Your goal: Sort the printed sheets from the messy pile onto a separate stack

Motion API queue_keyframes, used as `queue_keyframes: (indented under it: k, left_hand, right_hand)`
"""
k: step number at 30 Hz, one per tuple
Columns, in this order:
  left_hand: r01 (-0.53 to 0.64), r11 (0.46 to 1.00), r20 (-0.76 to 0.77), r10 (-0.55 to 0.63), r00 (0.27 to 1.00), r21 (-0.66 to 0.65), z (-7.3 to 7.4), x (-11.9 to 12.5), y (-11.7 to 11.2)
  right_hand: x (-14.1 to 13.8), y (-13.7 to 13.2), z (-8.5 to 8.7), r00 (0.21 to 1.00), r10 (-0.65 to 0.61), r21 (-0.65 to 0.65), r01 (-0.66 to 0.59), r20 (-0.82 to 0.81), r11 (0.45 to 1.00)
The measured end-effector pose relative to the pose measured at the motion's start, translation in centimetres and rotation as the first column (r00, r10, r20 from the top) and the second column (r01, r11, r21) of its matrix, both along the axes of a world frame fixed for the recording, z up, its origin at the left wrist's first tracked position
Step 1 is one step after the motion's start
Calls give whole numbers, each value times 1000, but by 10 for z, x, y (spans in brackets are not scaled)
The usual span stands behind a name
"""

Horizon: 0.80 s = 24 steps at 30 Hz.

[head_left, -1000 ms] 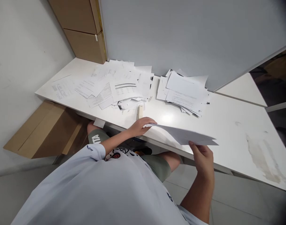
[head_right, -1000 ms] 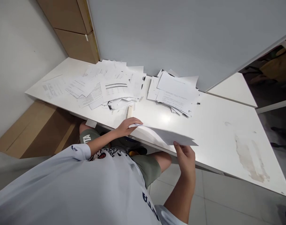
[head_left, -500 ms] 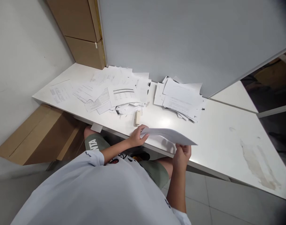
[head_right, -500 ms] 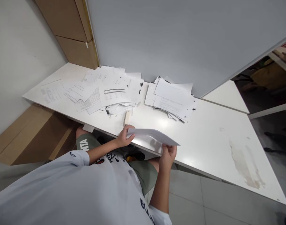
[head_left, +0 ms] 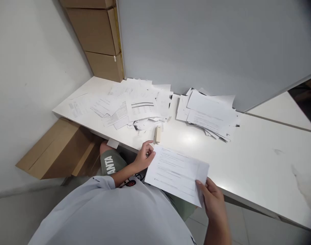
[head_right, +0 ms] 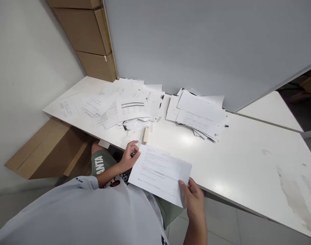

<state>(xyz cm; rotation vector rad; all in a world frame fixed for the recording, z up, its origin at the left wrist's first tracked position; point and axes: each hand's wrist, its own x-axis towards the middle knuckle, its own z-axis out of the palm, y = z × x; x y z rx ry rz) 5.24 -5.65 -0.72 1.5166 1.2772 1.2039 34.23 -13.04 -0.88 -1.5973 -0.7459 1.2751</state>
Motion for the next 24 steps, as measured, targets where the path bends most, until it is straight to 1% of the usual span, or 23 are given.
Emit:
queue_keyframes:
  k: [2,4,5,7,9,11,17,20,24]
  left_hand:
    - [6,995,-218,-28,975,-102,8,-7,-1]
    - [-23,987,-422,-48,905,-161,17,-11,1]
    - [-43,984,-493,-47,869,-170,21,-12,2]
    - [-65,981,-583,-55,811,-182,27,-14,6]
    - [-63,978,-630,-80,772,-200,30,-14,10]
    - [-45,975,-667,-116,736,-218,31,-14,13]
    - [-40,966,-760,-176,625,-256,34,-7,23]
    - [-18,966,-776,-195,600,-257,36,-6,26]
    - [3,967,-784,-208,586,-254,37,-6,29]
  right_hand:
    - [-6,4,-10,999,-2,-57,0,-34,998]
    - [-14,8,-15,999,0,-79,-4,-47,997]
    - [-18,10,-16,999,-6,-74,2,-53,997]
    - [-23,16,-15,997,-26,-54,22,-71,998]
    - [-27,22,-11,997,-41,-42,38,-72,998]
    - [-30,29,-5,998,-32,-35,30,-62,999]
    - [-31,43,9,996,81,44,-82,39,996]
    - [-26,44,10,994,76,82,-82,75,993]
    - [-18,46,5,991,69,53,-76,118,996]
